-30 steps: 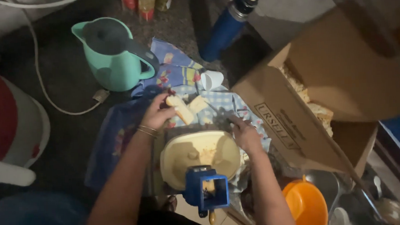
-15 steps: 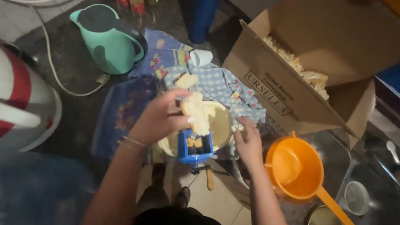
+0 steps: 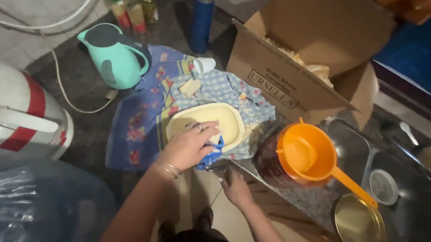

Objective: The person grates pieces of bread using a blue manual grater into a white bowl. They then pour the grated bread into a cardboard box using an orange funnel and continue grating more bread.

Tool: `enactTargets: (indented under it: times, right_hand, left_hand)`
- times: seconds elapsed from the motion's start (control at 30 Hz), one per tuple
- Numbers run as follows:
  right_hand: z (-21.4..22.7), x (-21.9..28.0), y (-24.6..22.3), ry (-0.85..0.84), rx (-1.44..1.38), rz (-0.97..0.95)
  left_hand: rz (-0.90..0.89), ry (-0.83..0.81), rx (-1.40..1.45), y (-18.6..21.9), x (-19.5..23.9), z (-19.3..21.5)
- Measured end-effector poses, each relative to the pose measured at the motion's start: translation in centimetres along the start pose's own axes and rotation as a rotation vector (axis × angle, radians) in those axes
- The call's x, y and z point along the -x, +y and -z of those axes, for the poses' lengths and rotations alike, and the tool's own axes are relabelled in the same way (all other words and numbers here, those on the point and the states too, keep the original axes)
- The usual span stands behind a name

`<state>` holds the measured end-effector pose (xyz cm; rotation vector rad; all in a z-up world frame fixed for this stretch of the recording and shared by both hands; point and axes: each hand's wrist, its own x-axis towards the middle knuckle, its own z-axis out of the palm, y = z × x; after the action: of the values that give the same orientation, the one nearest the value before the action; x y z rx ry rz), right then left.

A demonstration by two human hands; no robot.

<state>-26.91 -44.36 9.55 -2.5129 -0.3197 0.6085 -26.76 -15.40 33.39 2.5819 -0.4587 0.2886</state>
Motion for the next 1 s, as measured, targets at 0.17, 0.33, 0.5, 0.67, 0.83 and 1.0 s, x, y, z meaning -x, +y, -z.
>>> enactTargets:
  times: [0.17, 0.33, 0.5, 0.67, 0.83, 1.0]
  right_hand:
    - [-4.4, -1.3, -0.7, -0.016, 0.041, -0.319]
    - [-7.2, -1.1, -2.4, -0.131, -0.041, -0.299]
    - [-25.1, -1.7, -1.8, -0.337, 0.150, 0.242]
    - [-1.2, 6.8, -20.8, -0.381, -0.467, -0.114]
    - [12.3, 10.2, -20.7, -0.085, -0.334, -0.054]
    - [14.0, 6.7, -13.2, 0.112, -0.024, -0.169]
  left_hand:
    - [0.267, 0.101, 0.426, -1.4, -0.9, 0.4]
    - [0.547, -0.018, 0.592, -5.1, 0.3, -2.8]
    - [0.536, -0.134, 0.521, -6.1, -0.3, -4.4]
    - [0.524, -0.139, 0.489, -7.5, -0.9, -5.7]
    - [0.505, -0.171, 0.494, -7.2, -0.7, -4.8]
    - [0.496, -0.171, 0.501, -7.8, -1.1, -5.1]
